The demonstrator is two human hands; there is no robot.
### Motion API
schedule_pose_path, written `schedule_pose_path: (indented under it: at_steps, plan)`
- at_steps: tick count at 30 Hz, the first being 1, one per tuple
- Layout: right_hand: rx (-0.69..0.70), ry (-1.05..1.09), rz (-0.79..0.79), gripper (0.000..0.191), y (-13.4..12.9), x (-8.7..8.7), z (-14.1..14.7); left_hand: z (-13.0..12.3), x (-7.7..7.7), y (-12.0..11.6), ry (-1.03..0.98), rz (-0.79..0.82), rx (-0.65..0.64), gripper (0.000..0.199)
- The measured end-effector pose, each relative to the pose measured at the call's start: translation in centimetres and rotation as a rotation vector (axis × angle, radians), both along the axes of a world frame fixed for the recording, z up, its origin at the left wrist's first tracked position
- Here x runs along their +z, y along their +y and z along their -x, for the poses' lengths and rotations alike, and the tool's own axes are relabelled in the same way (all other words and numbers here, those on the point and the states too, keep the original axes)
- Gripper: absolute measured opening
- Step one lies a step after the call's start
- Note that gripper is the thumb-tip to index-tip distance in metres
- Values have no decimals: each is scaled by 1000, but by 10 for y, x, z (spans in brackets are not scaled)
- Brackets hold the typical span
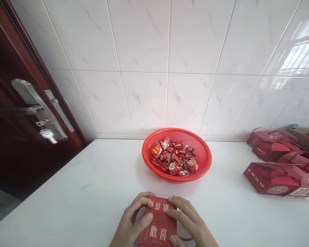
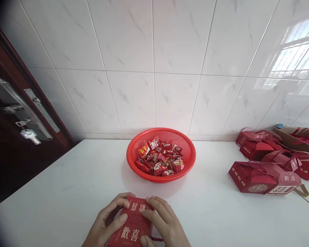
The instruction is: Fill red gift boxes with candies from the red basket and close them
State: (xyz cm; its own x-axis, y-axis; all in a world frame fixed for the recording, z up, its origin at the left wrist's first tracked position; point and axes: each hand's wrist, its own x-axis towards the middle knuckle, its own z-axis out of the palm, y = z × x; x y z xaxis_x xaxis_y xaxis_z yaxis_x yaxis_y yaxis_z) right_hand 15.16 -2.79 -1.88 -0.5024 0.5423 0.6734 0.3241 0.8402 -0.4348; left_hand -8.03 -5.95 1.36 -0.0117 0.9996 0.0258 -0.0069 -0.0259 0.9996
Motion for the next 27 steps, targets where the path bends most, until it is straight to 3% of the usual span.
schedule_pose_path:
  at_steps: [11,27]
  plan:
    - [53,-36,49,39,-3,35,-5,2,-2,0,74,-12,-15,33]
    - [32,-54,112,38,-12,43,-7,-1,2,2,58,2,-38,33]
